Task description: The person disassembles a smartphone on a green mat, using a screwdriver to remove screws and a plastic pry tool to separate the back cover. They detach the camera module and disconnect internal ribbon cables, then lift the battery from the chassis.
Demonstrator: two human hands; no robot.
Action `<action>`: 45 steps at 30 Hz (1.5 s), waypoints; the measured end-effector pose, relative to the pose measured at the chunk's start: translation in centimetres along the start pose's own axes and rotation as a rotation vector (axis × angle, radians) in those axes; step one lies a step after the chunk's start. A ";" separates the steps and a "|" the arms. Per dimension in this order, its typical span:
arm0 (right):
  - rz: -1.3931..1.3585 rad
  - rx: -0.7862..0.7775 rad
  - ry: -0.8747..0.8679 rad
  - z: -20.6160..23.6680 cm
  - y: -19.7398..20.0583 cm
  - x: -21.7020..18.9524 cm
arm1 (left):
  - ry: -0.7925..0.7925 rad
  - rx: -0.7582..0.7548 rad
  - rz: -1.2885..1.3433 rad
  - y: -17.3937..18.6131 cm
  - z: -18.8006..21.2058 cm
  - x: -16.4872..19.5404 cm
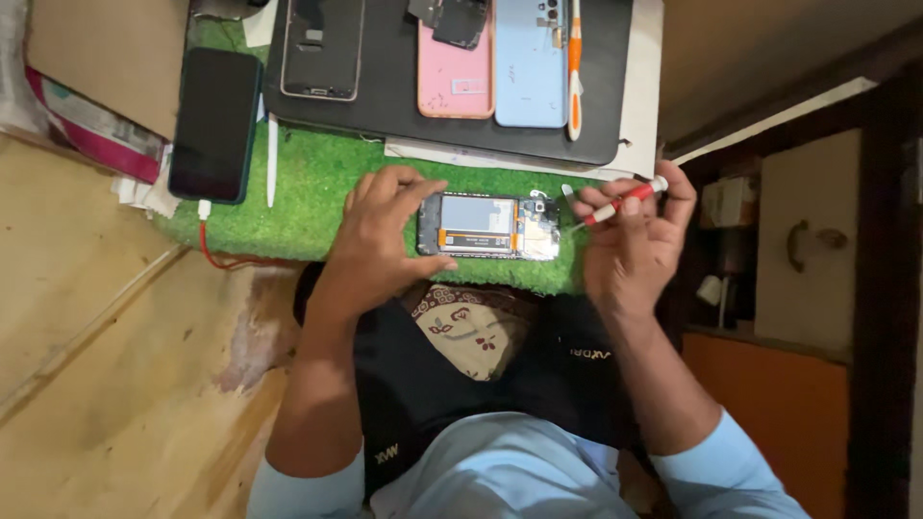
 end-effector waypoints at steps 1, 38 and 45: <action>0.033 -0.027 -0.005 -0.1 0.1 -0.3 | -0.002 0.010 0.004 -0.2 0.0 0.1; 0.615 -0.646 0.009 -4.3 -4.1 0.2 | -0.012 0.047 -0.170 -3.3 -0.3 1.6; 1.106 -1.227 0.399 -2.6 -11.9 1.2 | -0.009 0.067 -0.112 -2.8 0.0 1.6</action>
Point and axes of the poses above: each hand's wrist, its own z-axis away from the middle knuckle, its own y-axis out of the back of the hand, x = y × z, the point moved 9 cm from there along -z, towards the middle knuckle, and after that the axes turned 15 degrees about y, right-handed, at the moved point
